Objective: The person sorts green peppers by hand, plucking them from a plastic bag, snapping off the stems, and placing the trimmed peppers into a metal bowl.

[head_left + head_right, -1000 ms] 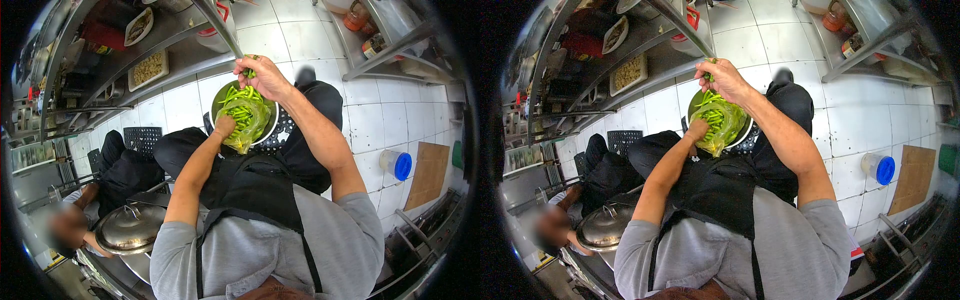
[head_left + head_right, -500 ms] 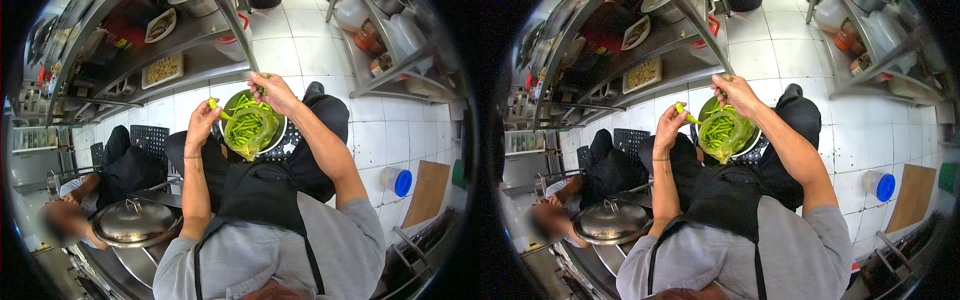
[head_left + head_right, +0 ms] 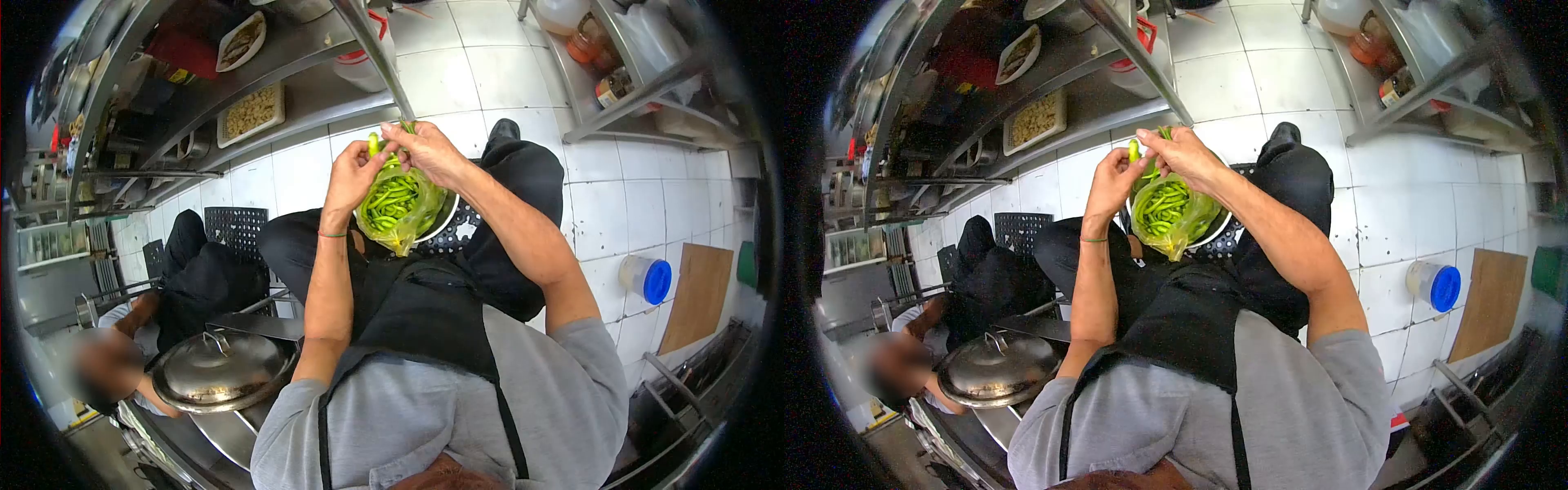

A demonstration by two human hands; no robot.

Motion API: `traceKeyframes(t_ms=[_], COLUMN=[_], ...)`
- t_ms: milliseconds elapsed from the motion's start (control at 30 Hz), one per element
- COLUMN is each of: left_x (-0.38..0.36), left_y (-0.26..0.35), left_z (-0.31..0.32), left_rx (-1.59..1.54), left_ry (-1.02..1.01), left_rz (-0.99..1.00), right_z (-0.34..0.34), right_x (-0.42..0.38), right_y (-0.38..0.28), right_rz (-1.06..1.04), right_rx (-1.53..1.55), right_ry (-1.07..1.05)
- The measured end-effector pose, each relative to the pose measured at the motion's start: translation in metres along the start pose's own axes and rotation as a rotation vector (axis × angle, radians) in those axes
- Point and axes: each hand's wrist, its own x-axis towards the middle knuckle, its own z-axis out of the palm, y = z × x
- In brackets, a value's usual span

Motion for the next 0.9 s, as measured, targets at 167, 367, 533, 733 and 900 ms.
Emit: traceKeyframes(t_ms=[167,367,533,733,900], left_x=[0.011,0.023,0.058,0.037,0.001], left_y=[-0.106,-0.117,-0.093,-0.128,-0.223], left_z=[-0.006,0.01,0.007,0.03,0.055], left_rx=[0.152,0.818,0.932,0.944,1.035], left_ry=[-0.001,0.074,-0.029,-0.317,-0.432], left_rz=[-0.339,0.069,0.166,-0.021,-0.031], right_z=[0.001,-0.001,0.0,-0.006,-0.002], right_x=[-0.007,-0.011,-0.008,-0.01,-0.009], right_y=[-0.016,-0.023,-0.027,-0.033,-0.038], right_rz=[0.02,-0.013,0.015,-0.01,0.015], right_rx=[0.105,0.144,0.173,0.165,0.147], right_ry=[0.026,0.002,0.008,0.007,0.019])
